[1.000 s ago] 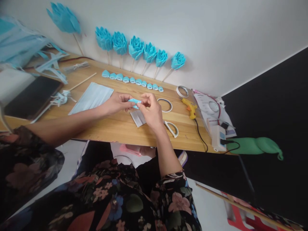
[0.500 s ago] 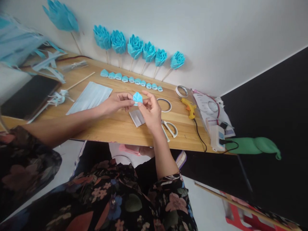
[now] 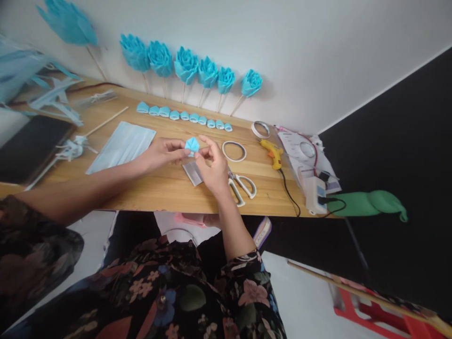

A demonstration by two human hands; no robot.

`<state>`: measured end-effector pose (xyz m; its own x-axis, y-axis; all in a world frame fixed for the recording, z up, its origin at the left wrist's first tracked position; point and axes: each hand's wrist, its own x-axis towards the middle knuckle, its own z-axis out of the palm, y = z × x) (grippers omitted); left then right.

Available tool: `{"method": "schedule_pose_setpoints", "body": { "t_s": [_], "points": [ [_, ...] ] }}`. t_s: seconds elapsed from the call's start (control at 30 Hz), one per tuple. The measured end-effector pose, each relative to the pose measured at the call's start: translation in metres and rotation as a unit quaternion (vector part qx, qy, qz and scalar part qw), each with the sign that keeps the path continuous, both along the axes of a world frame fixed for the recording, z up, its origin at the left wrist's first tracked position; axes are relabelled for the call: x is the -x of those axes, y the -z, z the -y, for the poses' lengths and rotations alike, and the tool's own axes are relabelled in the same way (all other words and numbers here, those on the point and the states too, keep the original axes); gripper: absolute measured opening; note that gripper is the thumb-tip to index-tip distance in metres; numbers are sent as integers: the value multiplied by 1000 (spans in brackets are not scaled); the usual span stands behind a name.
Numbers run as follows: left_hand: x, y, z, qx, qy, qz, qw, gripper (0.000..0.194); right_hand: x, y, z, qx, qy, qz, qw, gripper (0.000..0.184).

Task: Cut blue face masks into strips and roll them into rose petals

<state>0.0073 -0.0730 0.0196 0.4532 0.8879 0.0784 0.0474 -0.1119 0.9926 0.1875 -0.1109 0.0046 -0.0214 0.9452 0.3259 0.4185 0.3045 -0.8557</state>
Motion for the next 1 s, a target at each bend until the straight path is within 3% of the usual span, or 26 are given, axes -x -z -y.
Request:
{"method": "schedule_pose_setpoints", "body": {
  "t_s": [0.17,0.33,0.47,0.67,0.87,1.0],
  "points": [
    [3,0,-2,5,-30,-37,999,32,-13,5,9,-9,-4,9,1000,38],
    [1,4,-5,14,-53,-42,998,29,-71,-4,14,-25,117,32,992,28],
    [0,5,-4,26,-51,-41,998,27,-101,-4,17,4,140,133,981,21],
    [0,9,-6,31,-41,-44,998,31,-91,10,21,11,97,244,965,11],
    [0,12,-7,31,-41,-49,997,33,-82,16,17,-23,101,328,939,10],
    [-1,11,-5,33,-40,-39,998,33,-79,19,15,-30,119,331,936,15]
  ]
}}
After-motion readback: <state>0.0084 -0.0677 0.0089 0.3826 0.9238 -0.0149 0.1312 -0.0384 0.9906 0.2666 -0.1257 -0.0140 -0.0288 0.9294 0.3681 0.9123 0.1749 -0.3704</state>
